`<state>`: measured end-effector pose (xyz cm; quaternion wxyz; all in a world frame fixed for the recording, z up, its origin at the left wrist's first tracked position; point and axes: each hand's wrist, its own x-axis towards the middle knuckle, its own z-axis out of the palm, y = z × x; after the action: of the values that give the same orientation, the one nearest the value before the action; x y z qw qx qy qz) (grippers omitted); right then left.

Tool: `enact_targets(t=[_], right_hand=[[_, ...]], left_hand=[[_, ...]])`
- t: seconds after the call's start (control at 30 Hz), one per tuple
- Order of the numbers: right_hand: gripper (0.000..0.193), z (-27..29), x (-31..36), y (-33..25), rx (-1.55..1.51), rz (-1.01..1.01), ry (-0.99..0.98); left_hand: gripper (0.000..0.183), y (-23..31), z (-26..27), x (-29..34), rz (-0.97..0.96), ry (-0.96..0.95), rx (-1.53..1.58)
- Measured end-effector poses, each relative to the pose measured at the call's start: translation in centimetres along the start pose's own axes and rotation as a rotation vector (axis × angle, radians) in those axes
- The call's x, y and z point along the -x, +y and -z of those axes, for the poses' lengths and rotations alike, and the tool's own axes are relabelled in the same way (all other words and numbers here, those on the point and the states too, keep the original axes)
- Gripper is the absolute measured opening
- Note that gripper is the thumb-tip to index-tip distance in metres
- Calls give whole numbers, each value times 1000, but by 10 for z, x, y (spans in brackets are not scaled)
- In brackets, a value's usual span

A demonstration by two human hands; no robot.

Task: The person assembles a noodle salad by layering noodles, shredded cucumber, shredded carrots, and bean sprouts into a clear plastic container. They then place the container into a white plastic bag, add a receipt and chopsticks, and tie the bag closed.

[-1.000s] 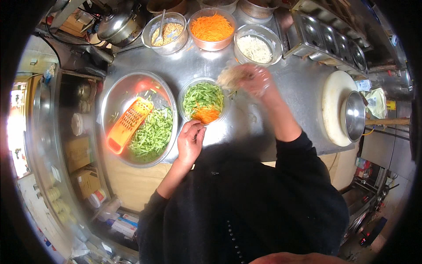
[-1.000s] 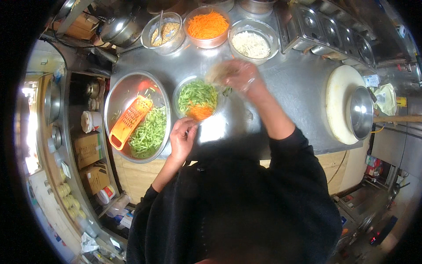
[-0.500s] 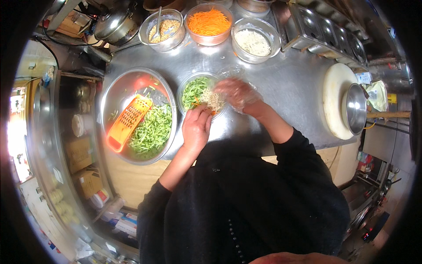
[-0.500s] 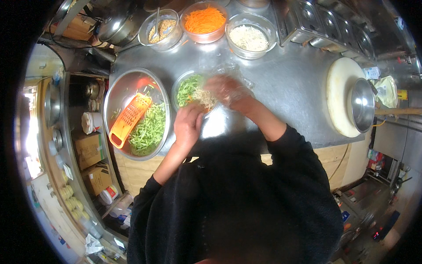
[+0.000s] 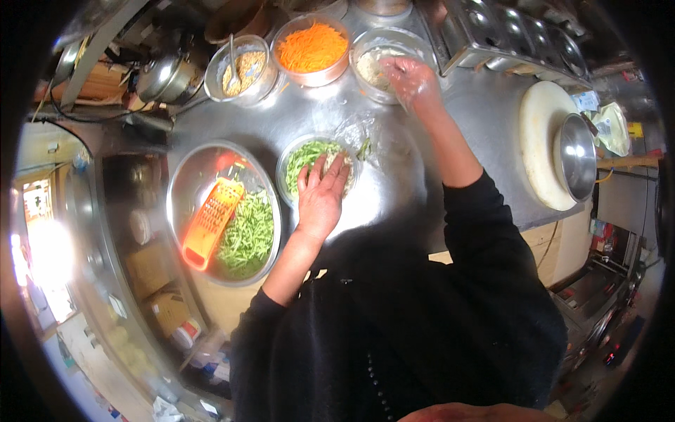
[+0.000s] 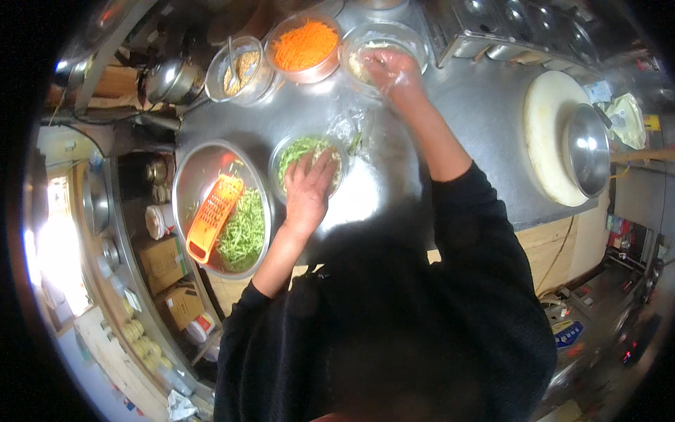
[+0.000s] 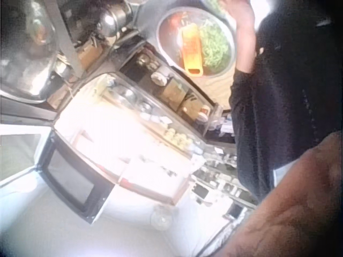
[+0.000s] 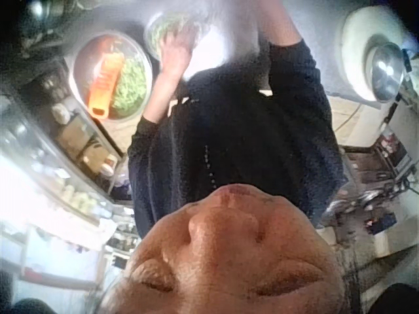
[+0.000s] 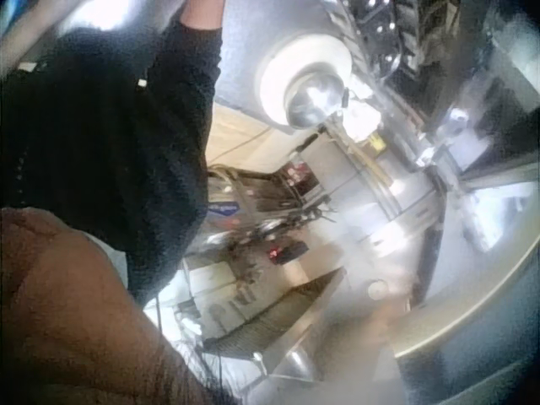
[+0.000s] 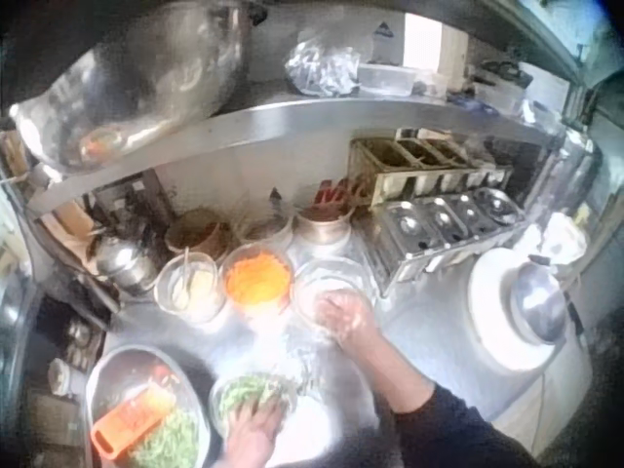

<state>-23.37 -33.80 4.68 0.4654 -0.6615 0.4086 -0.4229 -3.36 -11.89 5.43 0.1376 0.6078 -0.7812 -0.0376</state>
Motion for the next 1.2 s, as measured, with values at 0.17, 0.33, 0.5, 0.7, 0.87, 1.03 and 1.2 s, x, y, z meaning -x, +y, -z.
enact_targets(t=[0.17, 0.33, 0.5, 0.7, 0.87, 1.03, 1.2], right_hand=[[37, 24, -74, 21, 1096, -283, -341], [24, -7, -90, 54, 1157, -211, -380], [27, 11, -102, 57, 1084, -154, -361], [23, 56, -80, 12, 411, -111, -17], [13, 53, -38, -48, 50, -160, 12], [18, -9, 31, -54, 242, 98, -207], [28, -85, 93, -34, 578, 14, -389]], left_hand=[[24, 7, 6, -10, 31, 22, 115], [16, 7, 19, -4, 99, 124, 166], [14, 0, 29, 11, 149, 143, 178], [12, -3, 31, 25, 214, 226, 246], [10, -6, 32, 34, 251, 264, 300], [10, -7, 34, 42, 274, 261, 306], [13, 0, 33, 45, 270, 247, 316]])
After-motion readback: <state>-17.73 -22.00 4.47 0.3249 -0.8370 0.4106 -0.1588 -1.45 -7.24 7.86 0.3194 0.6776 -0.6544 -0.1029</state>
